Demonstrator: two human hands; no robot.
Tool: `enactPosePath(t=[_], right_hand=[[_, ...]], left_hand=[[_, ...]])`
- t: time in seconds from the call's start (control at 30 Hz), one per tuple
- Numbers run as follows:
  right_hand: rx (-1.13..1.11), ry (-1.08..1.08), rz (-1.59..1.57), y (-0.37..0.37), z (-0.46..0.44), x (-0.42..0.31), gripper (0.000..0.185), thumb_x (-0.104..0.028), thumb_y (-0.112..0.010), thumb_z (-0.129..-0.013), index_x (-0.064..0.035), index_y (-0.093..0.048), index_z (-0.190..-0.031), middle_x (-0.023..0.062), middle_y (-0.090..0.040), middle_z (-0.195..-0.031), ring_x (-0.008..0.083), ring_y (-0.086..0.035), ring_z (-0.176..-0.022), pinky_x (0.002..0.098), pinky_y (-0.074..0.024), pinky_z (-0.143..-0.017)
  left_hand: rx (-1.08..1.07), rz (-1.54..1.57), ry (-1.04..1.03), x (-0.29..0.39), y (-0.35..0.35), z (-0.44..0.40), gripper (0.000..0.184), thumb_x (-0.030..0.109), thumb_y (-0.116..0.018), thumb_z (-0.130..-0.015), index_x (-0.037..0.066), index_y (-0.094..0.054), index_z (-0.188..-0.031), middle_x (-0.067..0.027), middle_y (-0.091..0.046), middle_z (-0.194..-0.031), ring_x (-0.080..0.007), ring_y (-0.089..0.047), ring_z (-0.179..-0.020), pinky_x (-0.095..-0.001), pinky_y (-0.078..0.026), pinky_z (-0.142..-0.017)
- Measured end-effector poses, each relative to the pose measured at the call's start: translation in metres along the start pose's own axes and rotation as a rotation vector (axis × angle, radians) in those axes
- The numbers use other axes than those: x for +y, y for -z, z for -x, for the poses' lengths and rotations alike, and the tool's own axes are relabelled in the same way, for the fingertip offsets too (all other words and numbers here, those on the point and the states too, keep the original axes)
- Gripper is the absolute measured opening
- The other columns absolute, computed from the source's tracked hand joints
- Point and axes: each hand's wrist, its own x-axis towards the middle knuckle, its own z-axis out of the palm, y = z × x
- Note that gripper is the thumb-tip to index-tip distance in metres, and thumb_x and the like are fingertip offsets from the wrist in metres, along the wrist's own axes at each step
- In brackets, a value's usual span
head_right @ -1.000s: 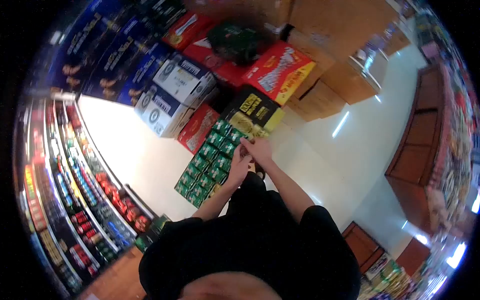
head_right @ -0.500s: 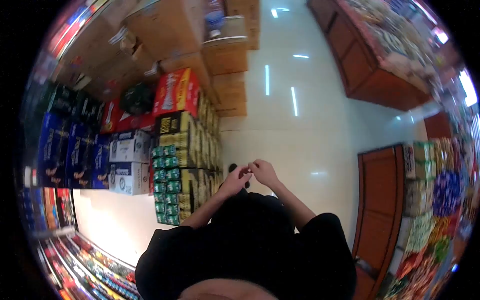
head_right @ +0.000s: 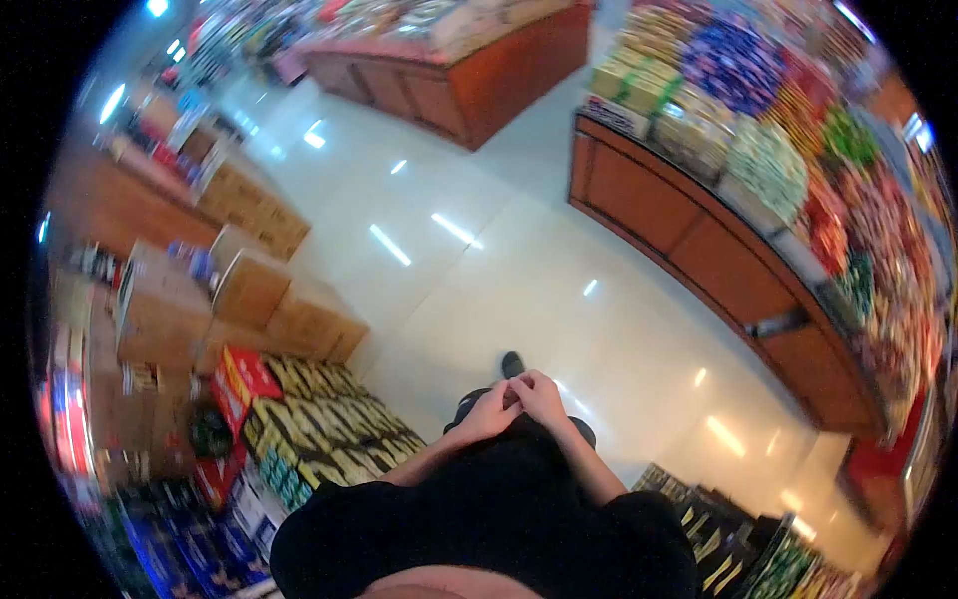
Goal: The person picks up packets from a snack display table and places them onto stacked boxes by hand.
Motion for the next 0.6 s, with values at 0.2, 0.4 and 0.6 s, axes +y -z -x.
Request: enactPosePath(t=[0.2, 0.4, 0.6], right_hand=[[0.249, 0.024, -0.065, 0.08, 0.001, 0.026, 0.025, -0.019, -0.06, -0.085, 0.0042, -0.059, -0.094, 0.0103, -0.064, -0.081, 0.0156, -0.061, -0.075, 0.0282, -0.0497, -0.067], [0.475, -0.053, -0.011, 0.213, 0.001, 0.02, 0.027, -0.022, -0.06, -0.084, 0.003, -0.061, -0.093, 0.0111, -0.064, -0.079, 0.0169, -0.061, -0.073, 0.0294, -0.05, -0.067], [0.615, -0.127, -0.192, 0.373, 0.016, -0.01, 0.025, -0.022, -0.06, -0.083, 0.0006, -0.061, -0.093, 0.0108, -0.065, -0.078, 0.0161, -0.062, -0.071, 0.029, -0.0496, -0.066]], left_hand=[[-0.266, -0.094, -0.095, 0.023, -0.054, -0.071, 0.031, 0.02, -0.059, -0.086, -0.001, -0.051, -0.107, -0.0154, -0.063, -0.099, -0.0279, -0.061, -0.095, -0.0367, -0.047, -0.082], [-0.571, -0.147, -0.141, 0.069, -0.158, -0.185, 0.033, 0.02, -0.06, -0.085, 0.001, -0.055, -0.111, -0.0149, -0.064, -0.1, -0.025, -0.062, -0.094, -0.0354, -0.047, -0.081], [-0.77, -0.23, -0.186, 0.197, -0.251, -0.282, 0.029, 0.02, -0.061, -0.085, 0.001, -0.057, -0.105, -0.0136, -0.065, -0.096, -0.0216, -0.064, -0.086, -0.0335, -0.049, -0.076]])
